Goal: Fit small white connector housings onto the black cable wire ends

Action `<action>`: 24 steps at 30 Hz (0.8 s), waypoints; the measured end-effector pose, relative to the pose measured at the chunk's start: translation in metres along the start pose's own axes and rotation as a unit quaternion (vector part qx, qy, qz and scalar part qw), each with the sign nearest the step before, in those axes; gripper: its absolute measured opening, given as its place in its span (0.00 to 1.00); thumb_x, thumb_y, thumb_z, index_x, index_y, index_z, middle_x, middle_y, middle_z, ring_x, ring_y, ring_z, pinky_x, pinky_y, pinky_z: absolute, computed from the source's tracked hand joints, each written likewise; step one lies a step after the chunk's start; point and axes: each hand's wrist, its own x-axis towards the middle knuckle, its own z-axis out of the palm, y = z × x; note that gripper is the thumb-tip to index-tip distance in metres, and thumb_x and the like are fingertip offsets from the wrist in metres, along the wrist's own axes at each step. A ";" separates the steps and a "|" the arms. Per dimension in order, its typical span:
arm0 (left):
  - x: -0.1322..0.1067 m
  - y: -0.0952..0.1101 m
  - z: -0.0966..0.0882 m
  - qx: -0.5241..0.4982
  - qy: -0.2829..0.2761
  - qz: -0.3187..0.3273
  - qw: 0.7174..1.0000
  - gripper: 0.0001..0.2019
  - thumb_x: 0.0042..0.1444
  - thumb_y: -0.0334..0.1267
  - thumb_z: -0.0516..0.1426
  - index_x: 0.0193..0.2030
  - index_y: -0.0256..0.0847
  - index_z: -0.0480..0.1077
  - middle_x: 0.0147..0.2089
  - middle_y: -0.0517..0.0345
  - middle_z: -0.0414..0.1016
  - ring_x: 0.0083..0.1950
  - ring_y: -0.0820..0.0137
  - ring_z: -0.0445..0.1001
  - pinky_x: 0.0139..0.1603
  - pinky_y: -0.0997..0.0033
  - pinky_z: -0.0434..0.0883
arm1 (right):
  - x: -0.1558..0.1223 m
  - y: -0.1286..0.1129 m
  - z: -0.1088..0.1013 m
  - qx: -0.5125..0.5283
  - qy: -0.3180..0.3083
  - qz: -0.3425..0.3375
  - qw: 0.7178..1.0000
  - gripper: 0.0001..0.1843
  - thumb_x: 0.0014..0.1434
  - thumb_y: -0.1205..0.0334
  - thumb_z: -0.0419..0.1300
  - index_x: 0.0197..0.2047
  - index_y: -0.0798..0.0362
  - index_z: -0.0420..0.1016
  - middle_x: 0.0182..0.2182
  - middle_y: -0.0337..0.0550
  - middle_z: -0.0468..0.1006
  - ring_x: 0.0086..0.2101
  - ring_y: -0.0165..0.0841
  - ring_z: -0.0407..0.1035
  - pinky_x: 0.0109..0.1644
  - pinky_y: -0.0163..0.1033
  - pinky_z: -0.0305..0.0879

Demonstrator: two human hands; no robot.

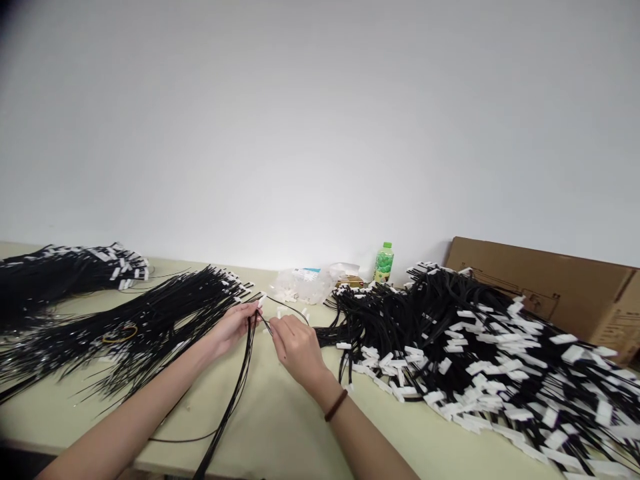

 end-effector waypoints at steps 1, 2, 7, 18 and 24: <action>0.000 0.000 0.000 0.000 -0.008 -0.001 1.000 0.08 0.42 0.36 0.62 0.25 0.33 0.70 0.26 0.57 0.70 0.27 0.76 0.68 0.32 0.76 0.65 | 0.000 0.000 0.001 -0.008 -0.010 -0.001 1.000 0.10 0.63 0.68 0.44 0.39 0.56 0.66 0.27 0.43 0.67 0.30 0.32 0.62 0.33 0.36 0.58; 0.000 0.000 0.000 0.000 -0.014 -0.001 1.000 0.08 0.42 0.36 0.62 0.25 0.33 0.70 0.26 0.57 0.70 0.27 0.76 0.68 0.32 0.76 0.65 | -0.001 0.001 0.002 -0.015 -0.018 0.001 1.000 0.10 0.63 0.68 0.44 0.39 0.56 0.66 0.27 0.43 0.67 0.30 0.32 0.62 0.33 0.36 0.58; 0.001 0.000 0.001 -0.003 -0.028 0.000 1.000 0.09 0.41 0.37 0.63 0.26 0.33 0.70 0.26 0.57 0.70 0.26 0.76 0.68 0.31 0.77 0.65 | -0.002 0.004 0.004 -0.023 -0.034 0.031 0.999 0.11 0.63 0.67 0.44 0.37 0.56 0.67 0.27 0.43 0.68 0.30 0.33 0.62 0.35 0.36 0.57; -0.010 0.007 0.012 -0.013 -0.085 -0.016 0.996 0.07 0.44 0.34 0.62 0.26 0.33 0.69 0.26 0.58 0.70 0.26 0.77 0.68 0.31 0.77 0.66 | -0.005 0.003 0.008 0.007 -0.023 0.057 0.998 0.11 0.63 0.67 0.45 0.38 0.56 0.69 0.28 0.44 0.71 0.31 0.31 0.66 0.36 0.34 0.59; -0.004 0.001 0.005 -0.012 -0.058 -0.010 0.998 0.07 0.44 0.35 0.62 0.28 0.33 0.70 0.26 0.57 0.71 0.26 0.77 0.68 0.30 0.78 0.65 | -0.005 0.002 0.004 0.017 -0.005 0.050 0.999 0.12 0.63 0.67 0.45 0.38 0.56 0.69 0.27 0.43 0.71 0.29 0.31 0.66 0.34 0.34 0.59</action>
